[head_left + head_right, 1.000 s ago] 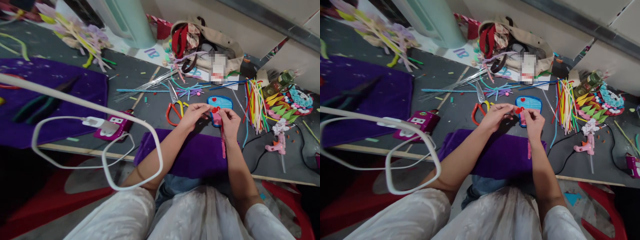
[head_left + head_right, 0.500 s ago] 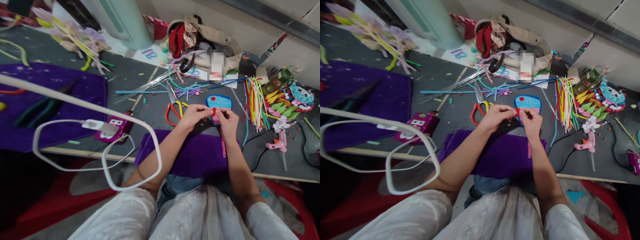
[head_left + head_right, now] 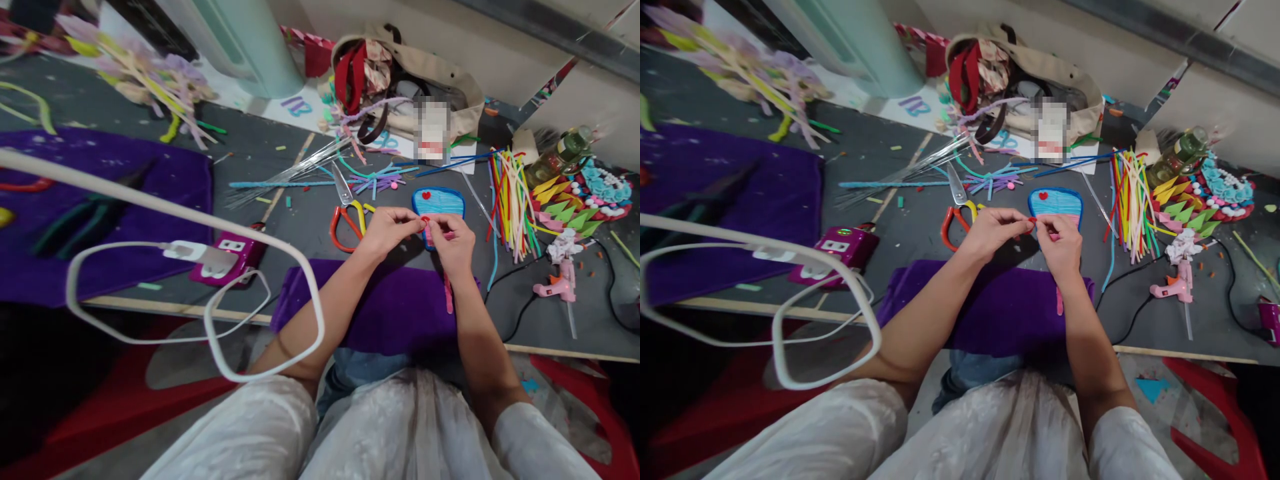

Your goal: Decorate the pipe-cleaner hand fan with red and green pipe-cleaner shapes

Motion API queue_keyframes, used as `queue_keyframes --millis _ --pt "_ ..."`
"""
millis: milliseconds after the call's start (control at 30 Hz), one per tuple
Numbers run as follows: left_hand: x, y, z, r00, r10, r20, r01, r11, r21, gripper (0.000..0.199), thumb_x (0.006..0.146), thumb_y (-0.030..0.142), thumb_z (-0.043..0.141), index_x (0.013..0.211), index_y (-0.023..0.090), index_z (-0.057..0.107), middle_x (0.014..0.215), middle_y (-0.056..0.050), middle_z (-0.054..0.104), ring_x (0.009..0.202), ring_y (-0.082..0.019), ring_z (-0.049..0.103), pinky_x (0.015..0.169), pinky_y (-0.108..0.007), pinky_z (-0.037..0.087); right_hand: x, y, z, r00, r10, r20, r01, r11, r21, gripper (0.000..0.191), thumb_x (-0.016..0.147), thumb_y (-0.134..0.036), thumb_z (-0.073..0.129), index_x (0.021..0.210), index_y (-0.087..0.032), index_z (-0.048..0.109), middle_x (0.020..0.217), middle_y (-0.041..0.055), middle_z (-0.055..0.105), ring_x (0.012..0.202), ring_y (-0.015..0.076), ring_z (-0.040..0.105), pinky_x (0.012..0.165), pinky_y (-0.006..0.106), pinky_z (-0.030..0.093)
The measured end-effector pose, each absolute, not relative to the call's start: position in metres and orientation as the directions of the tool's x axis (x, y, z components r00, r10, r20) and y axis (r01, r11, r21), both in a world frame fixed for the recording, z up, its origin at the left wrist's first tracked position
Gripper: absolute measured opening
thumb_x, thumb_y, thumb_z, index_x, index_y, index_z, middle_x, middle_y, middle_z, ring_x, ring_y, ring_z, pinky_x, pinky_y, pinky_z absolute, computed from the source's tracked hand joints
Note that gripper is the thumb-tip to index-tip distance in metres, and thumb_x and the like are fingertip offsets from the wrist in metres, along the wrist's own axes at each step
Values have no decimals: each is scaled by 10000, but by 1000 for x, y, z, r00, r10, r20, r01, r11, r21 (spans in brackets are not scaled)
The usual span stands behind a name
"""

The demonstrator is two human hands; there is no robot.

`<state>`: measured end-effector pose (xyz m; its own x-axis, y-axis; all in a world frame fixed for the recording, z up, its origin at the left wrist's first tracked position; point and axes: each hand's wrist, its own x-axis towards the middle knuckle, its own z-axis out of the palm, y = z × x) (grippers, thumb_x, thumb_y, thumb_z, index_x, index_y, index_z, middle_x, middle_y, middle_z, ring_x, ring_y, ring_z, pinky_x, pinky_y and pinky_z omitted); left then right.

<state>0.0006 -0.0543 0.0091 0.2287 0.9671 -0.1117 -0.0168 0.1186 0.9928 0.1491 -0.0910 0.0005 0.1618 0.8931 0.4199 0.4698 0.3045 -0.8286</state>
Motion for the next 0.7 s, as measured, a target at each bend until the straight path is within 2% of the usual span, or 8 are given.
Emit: queue_keyframes --millis 167,300,433,567,700 --pt "0 -55 9 271 952 -139 -35 155 987 186 623 331 738 647 148 710 603 -1 647 541 -87 510 543 -215 418 154 -91 3 29 853 521 613 397 -683 148 909 -278 574 895 -253 719 897 38 725 887 190 650 852 360 517" --pt "-1 -56 10 306 938 -161 -22 176 984 183 617 320 743 624 144 695 566 6 621 534 -88 514 548 -218 405 157 -91 4 -38 822 569 695 431 -576 169 922 -279 567 844 -245 712 852 47 709 857 196 629 824 364 503" --pt "1 -58 9 308 943 -126 -10 136 991 171 626 306 730 615 141 687 552 11 604 528 -85 501 551 -220 387 157 -91 4 -66 776 628 709 479 -518 177 922 -247 558 814 -231 697 824 51 707 827 192 622 786 347 497" --pt "6 -61 5 276 961 -37 38 27 999 172 633 304 722 607 138 685 570 9 604 553 -89 493 556 -222 377 155 -91 3 -62 778 625 696 483 -531 185 914 -238 557 783 -231 687 794 45 700 805 189 619 768 342 499" --pt "9 -61 4 222 974 -42 45 32 998 191 644 329 719 631 139 697 585 4 609 556 -89 483 529 -216 373 155 -89 2 22 838 545 614 419 -670 165 919 -295 572 829 -249 703 836 30 716 841 186 645 792 344 518"
